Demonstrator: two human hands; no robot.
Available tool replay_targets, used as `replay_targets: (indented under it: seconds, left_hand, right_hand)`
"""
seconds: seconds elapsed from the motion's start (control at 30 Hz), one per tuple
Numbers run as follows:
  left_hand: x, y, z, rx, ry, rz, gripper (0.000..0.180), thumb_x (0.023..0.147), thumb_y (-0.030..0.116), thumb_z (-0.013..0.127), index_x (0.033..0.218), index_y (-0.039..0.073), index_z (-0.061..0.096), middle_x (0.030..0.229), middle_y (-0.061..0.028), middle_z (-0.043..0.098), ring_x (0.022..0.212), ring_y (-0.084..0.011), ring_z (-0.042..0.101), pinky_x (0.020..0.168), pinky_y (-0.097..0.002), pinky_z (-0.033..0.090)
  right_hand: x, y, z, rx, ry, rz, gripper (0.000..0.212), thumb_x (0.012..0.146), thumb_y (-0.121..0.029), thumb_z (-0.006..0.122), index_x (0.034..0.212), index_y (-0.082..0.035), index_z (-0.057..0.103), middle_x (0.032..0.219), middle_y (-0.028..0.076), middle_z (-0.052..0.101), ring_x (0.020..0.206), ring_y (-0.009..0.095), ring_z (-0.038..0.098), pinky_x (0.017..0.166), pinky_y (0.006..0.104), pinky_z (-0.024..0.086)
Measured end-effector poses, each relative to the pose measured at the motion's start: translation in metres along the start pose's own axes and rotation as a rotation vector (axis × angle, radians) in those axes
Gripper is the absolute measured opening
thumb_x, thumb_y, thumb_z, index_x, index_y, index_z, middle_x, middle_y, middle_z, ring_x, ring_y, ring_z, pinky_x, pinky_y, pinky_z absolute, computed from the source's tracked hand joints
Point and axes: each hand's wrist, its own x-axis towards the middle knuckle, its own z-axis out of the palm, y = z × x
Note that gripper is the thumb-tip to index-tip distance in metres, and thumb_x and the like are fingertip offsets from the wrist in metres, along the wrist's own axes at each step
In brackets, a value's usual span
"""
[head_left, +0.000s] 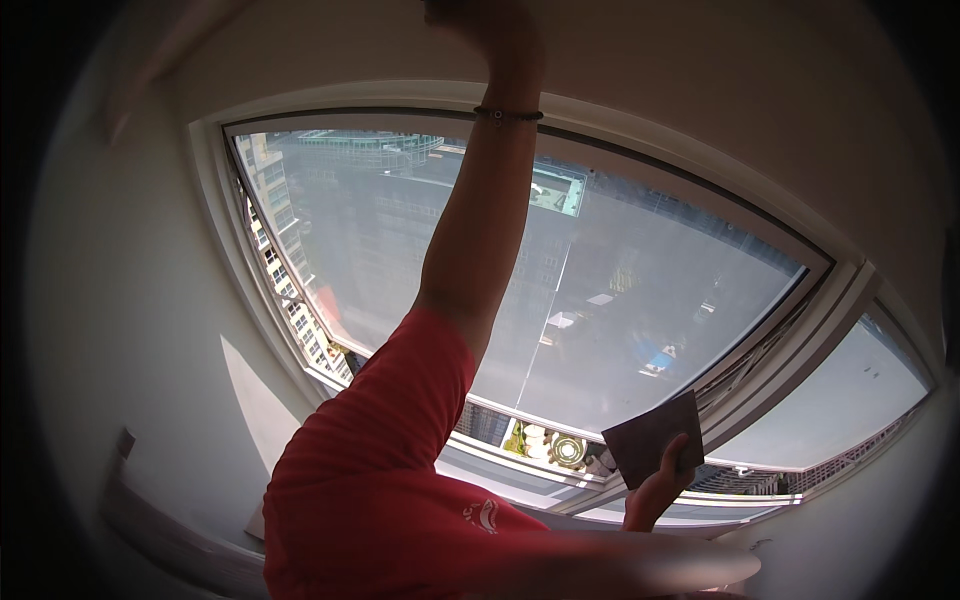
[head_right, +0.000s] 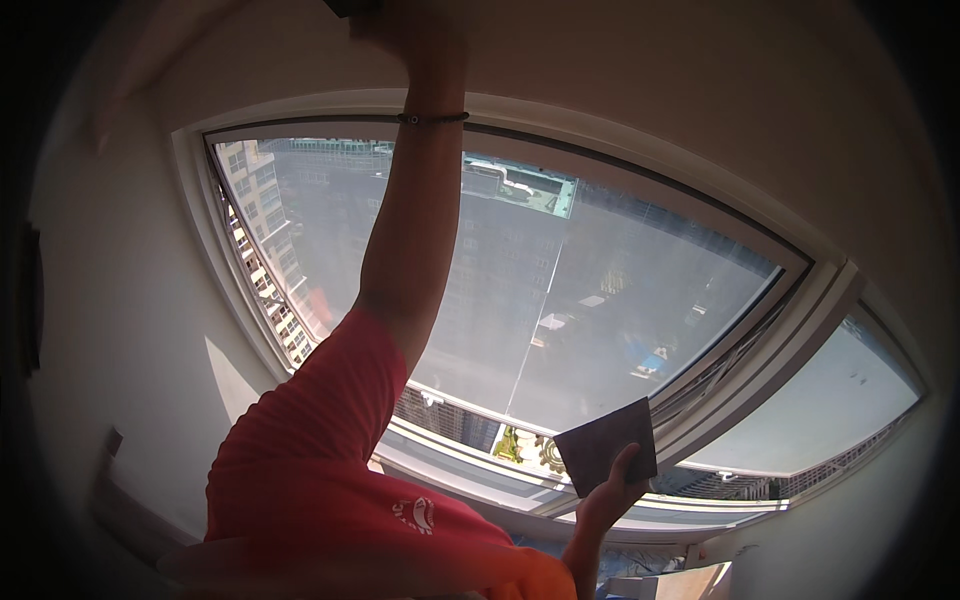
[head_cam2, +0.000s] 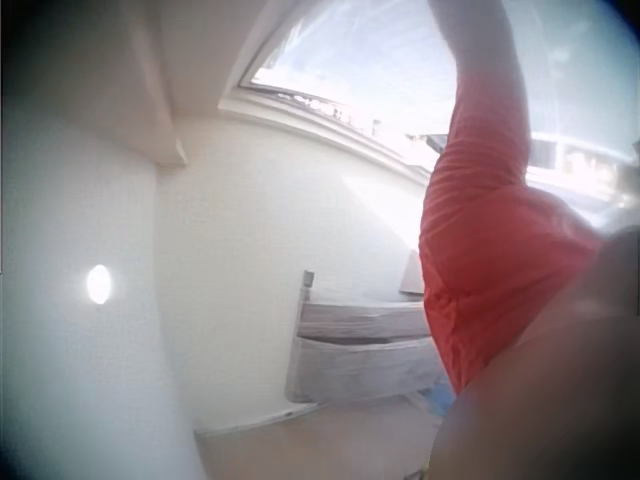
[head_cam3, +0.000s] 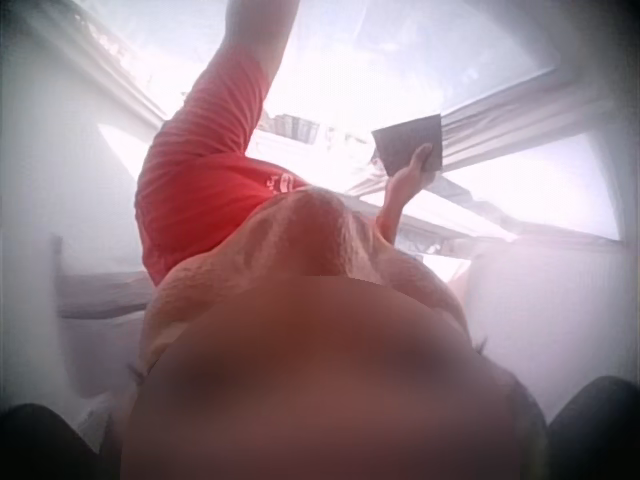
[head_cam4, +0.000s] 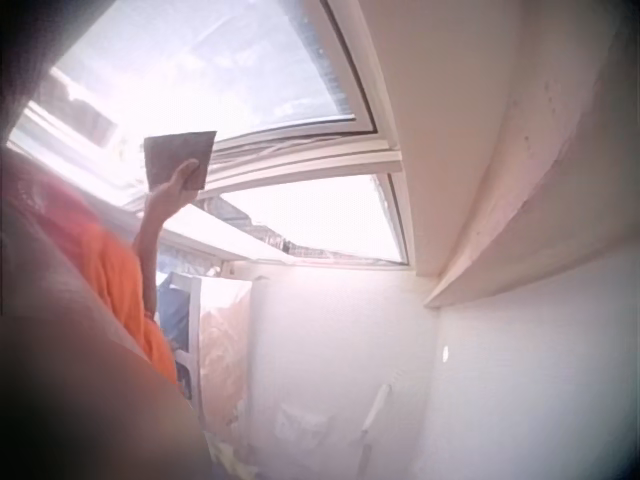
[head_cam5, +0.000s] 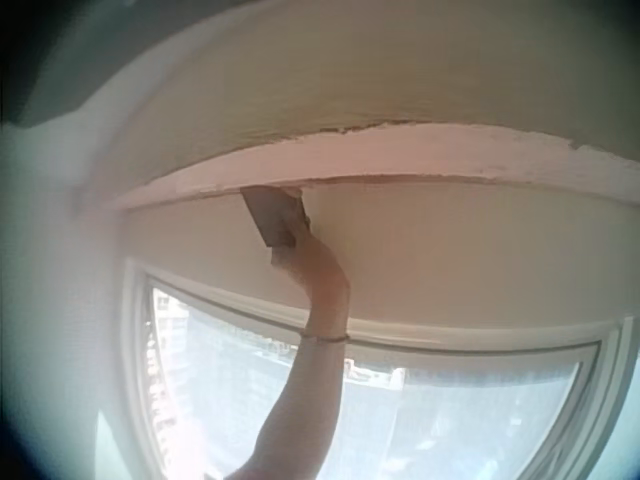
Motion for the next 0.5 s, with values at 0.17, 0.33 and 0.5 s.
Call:
replay_targets:
  seconds: [0.17,0.33,0.5]
  left_hand:
    - [0.025,-0.033,0.023,0.32,0.201,0.417,0.036,0.103,0.018,0.059,0.122,-0.012,0.064,0.111,-0.0221,0.072,0.097,-0.0295,0.068,0.081,-0.041,0.053]
    - [0.033,-0.037,0.039,0.573,0.135,0.531,0.027,0.101,0.012,0.058,0.116,-0.009,0.068,0.111,-0.0242,0.072,0.097,-0.0337,0.07,0.079,-0.0399,0.052]
    - [-0.016,-0.005,0.06,0.338,-0.073,0.193,0.025,0.099,0.004,0.057,0.118,-0.01,0.065,0.119,-0.0258,0.069,0.102,-0.0319,0.069,0.084,-0.0385,0.052]
  right_hand:
    - [0.017,-0.008,-0.017,-0.03,0.129,-0.019,0.063,0.1,-0.041,0.068,0.134,0.009,0.049,0.128,0.019,0.057,0.112,0.025,0.062,0.09,0.0368,0.059]
    - [0.03,-0.013,-0.032,-0.039,0.139,-0.009,0.065,0.099,-0.042,0.068,0.134,0.009,0.048,0.128,0.019,0.057,0.112,0.025,0.061,0.092,0.038,0.06]
    - [0.038,-0.015,-0.044,-0.016,0.132,0.009,0.066,0.098,-0.042,0.069,0.134,0.008,0.047,0.127,0.019,0.058,0.112,0.025,0.062,0.092,0.0386,0.06]
